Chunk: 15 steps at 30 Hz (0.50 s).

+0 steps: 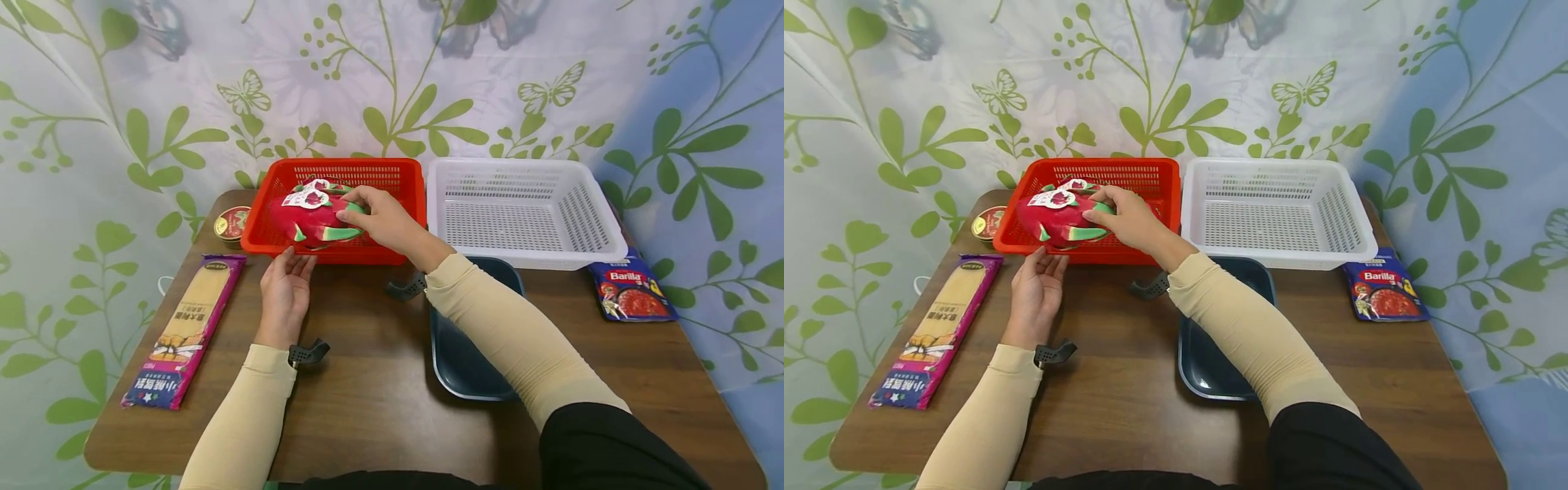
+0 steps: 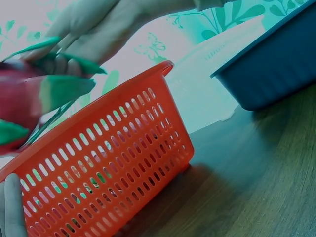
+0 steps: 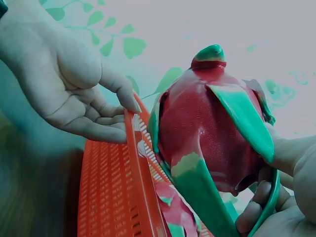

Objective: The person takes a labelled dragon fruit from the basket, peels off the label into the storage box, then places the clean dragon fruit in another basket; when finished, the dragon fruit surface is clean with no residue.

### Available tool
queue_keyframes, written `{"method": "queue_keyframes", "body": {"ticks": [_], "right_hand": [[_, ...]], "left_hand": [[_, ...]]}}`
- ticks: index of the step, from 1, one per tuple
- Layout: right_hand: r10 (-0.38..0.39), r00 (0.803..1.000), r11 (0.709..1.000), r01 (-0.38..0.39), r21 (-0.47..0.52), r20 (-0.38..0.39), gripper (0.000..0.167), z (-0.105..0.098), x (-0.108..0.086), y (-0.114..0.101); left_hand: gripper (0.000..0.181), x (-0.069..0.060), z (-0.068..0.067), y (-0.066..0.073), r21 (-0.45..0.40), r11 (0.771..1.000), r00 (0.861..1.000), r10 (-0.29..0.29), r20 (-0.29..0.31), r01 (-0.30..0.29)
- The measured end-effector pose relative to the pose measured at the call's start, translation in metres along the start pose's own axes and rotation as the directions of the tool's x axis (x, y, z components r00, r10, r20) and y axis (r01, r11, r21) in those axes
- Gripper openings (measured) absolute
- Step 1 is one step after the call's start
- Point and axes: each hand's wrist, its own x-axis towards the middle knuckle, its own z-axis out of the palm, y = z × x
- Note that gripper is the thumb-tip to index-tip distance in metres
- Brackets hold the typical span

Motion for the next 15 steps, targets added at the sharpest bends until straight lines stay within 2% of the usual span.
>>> {"method": "queue_keyframes", "body": {"ticks": [9,15], "right_hand": [[0.001,1.0,1.0,-0.001,0.019,-0.006,0.035,-0.017,-0.031,0.004],[-0.016,0.999,1.0,0.015,0.027,0.031,0.036,-0.024,-0.053,0.005]], "left_hand": [[0.009,0.0,-0.001,-0.001,-0.038,0.999,1.0,-0.013,0.015,0.013],[0.012,0.0,-0.002,-0.002,-0.037,0.999,1.0,-0.02,0.024,0.021]]}}
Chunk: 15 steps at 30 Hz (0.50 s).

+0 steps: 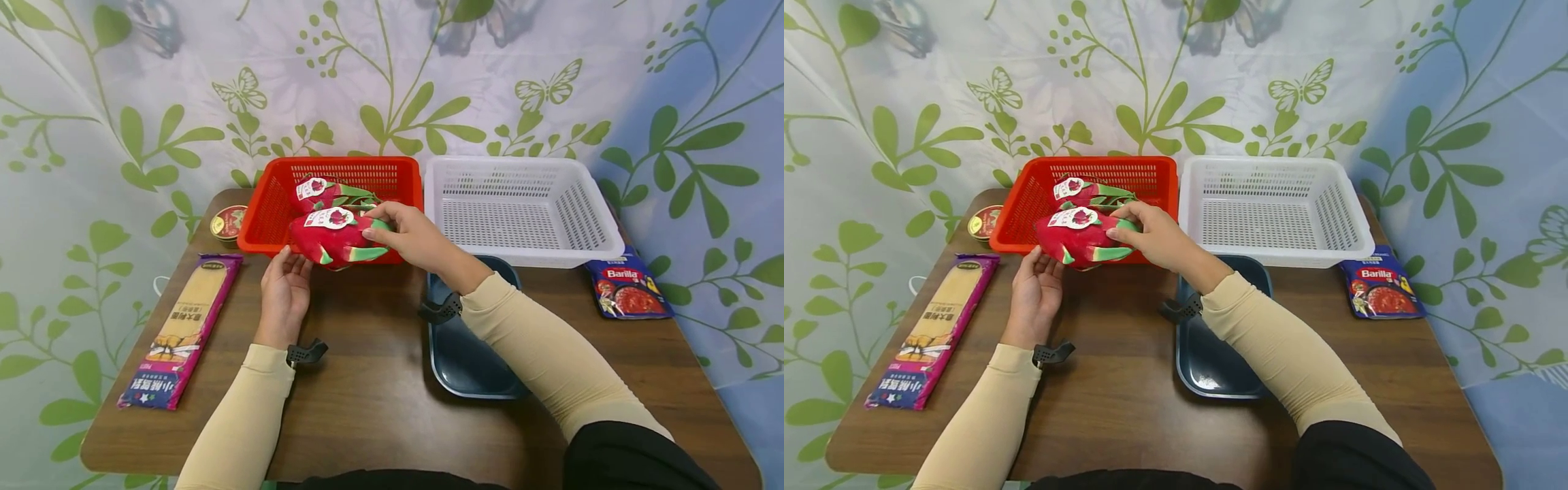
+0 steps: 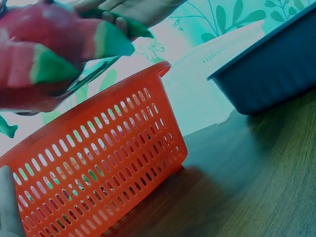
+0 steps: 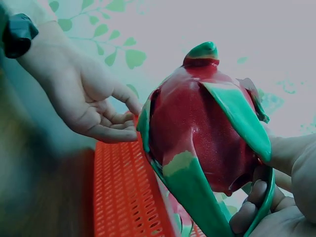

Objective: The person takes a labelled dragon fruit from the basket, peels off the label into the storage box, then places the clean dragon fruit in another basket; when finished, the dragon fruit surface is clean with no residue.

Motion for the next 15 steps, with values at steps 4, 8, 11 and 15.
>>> {"method": "queue_keyframes", "body": {"ticks": [4,8,11,15], "right_hand": [[0.016,1.0,1.0,-0.016,0.007,0.025,0.037,-0.001,-0.012,0.003],[0.031,0.998,0.999,-0.032,0.019,0.046,0.037,-0.002,-0.022,0.006],[0.038,0.997,0.999,-0.041,0.035,0.062,0.035,-0.003,-0.029,0.008],[0.029,0.996,0.997,-0.035,0.062,0.09,0.034,-0.003,-0.039,0.008]], "left_hand": [[0.012,0.001,-0.001,0.0,-0.021,1.0,1.0,-0.008,0.004,0.008],[0.011,0.001,-0.001,0.0,-0.027,1.0,1.0,-0.012,0.007,0.012],[0.009,0.001,-0.002,-0.001,-0.034,0.999,1.0,-0.007,0.013,0.008],[0.009,0.0,-0.002,-0.001,-0.034,0.999,1.0,-0.005,0.031,0.006]]}}
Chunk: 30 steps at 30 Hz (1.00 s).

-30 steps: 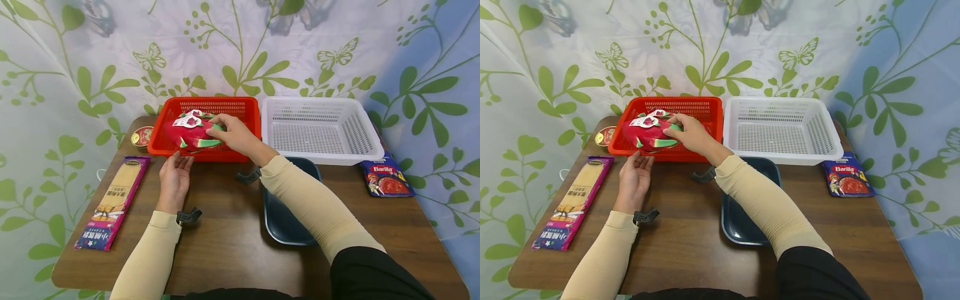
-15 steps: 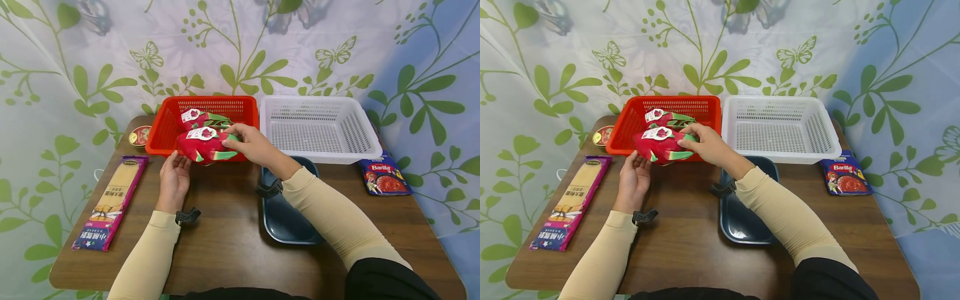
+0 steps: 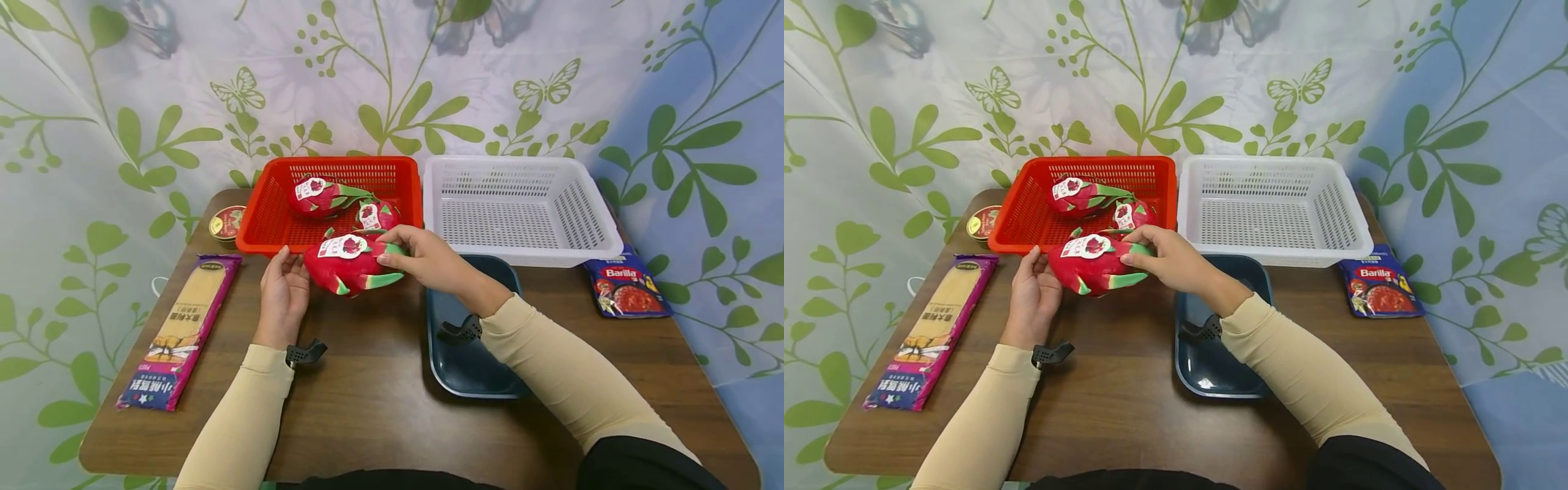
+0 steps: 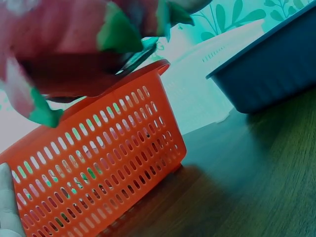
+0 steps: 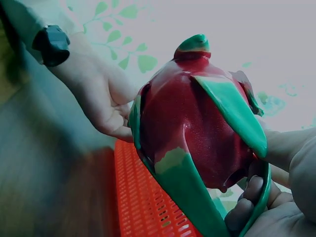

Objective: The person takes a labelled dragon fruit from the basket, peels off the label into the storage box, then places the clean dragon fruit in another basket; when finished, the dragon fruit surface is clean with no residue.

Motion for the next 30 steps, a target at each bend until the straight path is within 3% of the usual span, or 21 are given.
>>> {"method": "queue_keyframes", "body": {"ticks": [5,12,22,30], "right_hand": [[-0.008,0.999,0.999,0.006,0.035,0.047,0.034,0.005,-0.01,0.0],[-0.008,0.995,1.0,0.008,0.01,0.096,0.033,0.013,-0.017,0.006],[0.049,0.991,0.998,-0.042,-0.053,0.123,0.032,0.025,-0.02,0.016],[0.065,0.984,0.992,-0.046,-0.121,0.164,0.031,0.029,-0.018,0.023]], "left_hand": [[0.012,-0.001,0.0,0.001,-0.002,1.0,1.0,-0.014,-0.003,0.014],[0.017,-0.001,0.001,0.002,0.019,0.999,0.999,-0.04,-0.026,0.04],[0.026,0.002,-0.003,0.004,-0.036,0.998,0.997,-0.056,0.046,0.057],[0.018,0.002,-0.004,0.005,-0.063,0.996,0.996,-0.06,0.071,0.064]]}}
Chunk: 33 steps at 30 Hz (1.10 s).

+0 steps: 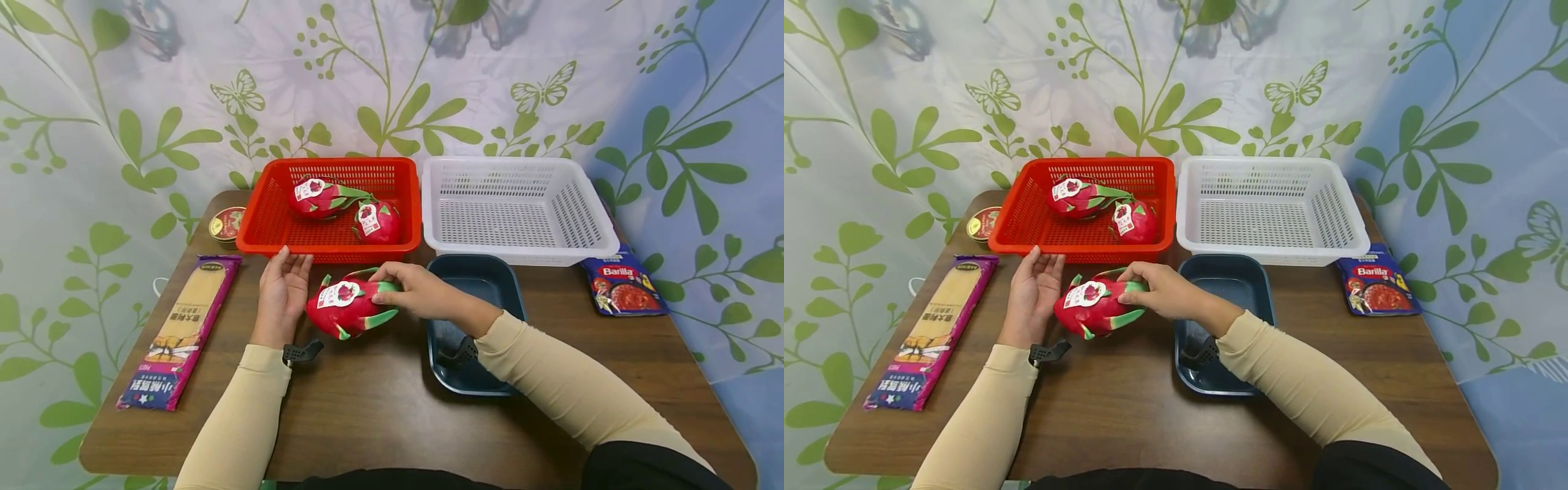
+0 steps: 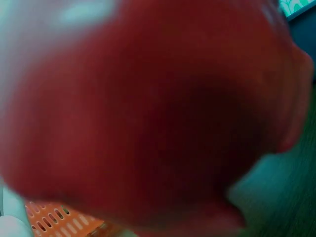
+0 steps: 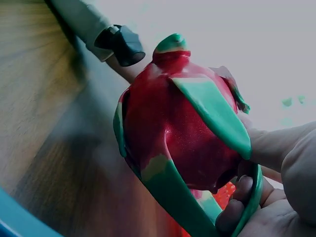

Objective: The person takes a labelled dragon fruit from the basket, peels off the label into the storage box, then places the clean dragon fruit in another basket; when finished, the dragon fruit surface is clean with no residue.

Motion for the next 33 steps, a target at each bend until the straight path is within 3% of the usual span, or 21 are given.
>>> {"method": "queue_keyframes", "body": {"ticks": [9,14,21,25,27,29,31,33], "right_hand": [[0.001,1.0,0.999,-0.001,-0.045,-0.003,0.03,0.007,0.006,0.006],[0.05,0.999,0.995,-0.051,-0.085,-0.014,0.031,0.009,0.005,0.008],[0.054,0.999,0.936,-0.048,-0.348,0.007,0.029,0.011,0.004,0.009],[0.075,0.997,0.912,-0.061,-0.406,0.019,0.029,0.01,0.005,0.005],[0.092,0.995,0.904,-0.073,-0.421,0.026,0.029,0.01,0.006,0.004],[0.1,0.994,0.897,-0.077,-0.435,0.032,0.029,0.01,0.006,0.004],[0.102,0.994,0.892,-0.077,-0.445,0.033,0.029,0.01,0.006,0.003],[0.101,0.994,0.89,-0.075,-0.45,0.034,0.03,0.009,0.005,0.004]], "left_hand": [[0.019,-0.001,0.002,0.001,0.023,1.0,1.0,-0.006,0.004,0.006],[0.01,0.0,0.002,0.0,0.016,1.0,1.0,-0.017,-0.001,0.017],[0.009,0.001,0.0,-0.004,0.025,1.0,1.0,-0.013,0.006,0.013],[0.023,-0.002,0.0,-0.006,0.102,0.993,0.998,-0.064,-0.011,0.065],[0.029,-0.004,-0.001,-0.007,0.185,0.977,0.995,-0.101,-0.018,0.103],[0.034,-0.007,-0.001,-0.007,0.301,0.945,0.991,-0.136,-0.005,0.131],[0.039,-0.011,-0.002,-0.007,0.441,0.886,0.985,-0.172,0.029,0.142],[0.045,-0.015,-0.002,-0.007,0.592,0.798,0.973,-0.21,0.093,0.116]]}}
